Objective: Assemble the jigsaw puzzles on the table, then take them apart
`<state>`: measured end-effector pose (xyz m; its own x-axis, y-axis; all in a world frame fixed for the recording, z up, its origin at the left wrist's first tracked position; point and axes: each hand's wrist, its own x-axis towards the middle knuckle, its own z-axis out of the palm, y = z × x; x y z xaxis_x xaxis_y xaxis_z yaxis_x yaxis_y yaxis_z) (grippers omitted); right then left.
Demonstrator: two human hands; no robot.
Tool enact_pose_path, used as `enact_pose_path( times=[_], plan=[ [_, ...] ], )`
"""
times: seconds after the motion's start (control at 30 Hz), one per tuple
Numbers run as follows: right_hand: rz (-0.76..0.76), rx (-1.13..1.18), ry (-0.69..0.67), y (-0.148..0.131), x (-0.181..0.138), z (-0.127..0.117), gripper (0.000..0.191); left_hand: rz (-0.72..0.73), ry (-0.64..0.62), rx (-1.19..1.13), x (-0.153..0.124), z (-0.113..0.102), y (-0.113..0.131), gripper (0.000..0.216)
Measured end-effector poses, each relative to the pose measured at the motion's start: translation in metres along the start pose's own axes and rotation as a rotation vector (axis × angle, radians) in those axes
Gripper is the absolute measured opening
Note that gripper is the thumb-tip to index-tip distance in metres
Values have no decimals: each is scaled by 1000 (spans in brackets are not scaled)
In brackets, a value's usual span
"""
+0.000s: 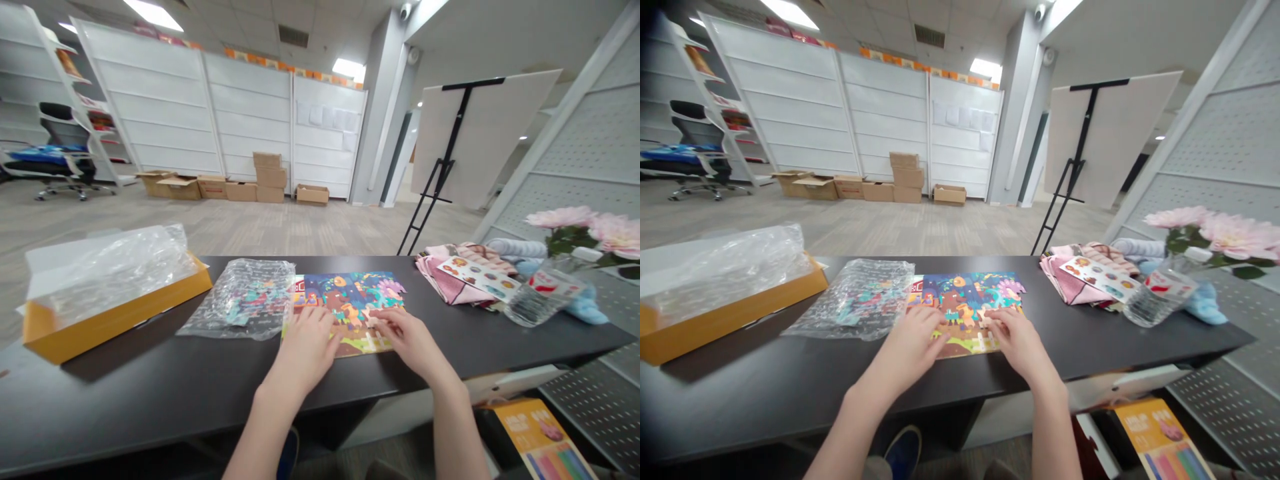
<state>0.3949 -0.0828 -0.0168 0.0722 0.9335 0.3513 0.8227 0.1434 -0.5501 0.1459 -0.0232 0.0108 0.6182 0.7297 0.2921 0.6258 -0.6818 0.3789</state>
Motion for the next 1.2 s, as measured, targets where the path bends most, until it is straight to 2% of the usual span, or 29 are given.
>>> enact_pose_path(
  times=[0.13,0.33,0.57,0.7,0.93,1.2],
  plan=[
    [-129,35,-72,-22,4,20,18,70,-62,-22,6,22,20,23],
    [-93,-56,9,-20,2,31,20,12,-29,0,6,33,8,37],
    [-57,-120,-45,-19,5,29,4,23,-3,-5,6,30,-9,42],
    [-38,-85,-91,-28,2,20,6,52,20,-48,5,25,-13,47],
    [12,34,-206,-46,-7,1,6,111,-27,-162,3,16,-6,44],
    [93,202,-259,-46,-8,0,3,115,-102,-159,4,18,7,30]
  ],
)
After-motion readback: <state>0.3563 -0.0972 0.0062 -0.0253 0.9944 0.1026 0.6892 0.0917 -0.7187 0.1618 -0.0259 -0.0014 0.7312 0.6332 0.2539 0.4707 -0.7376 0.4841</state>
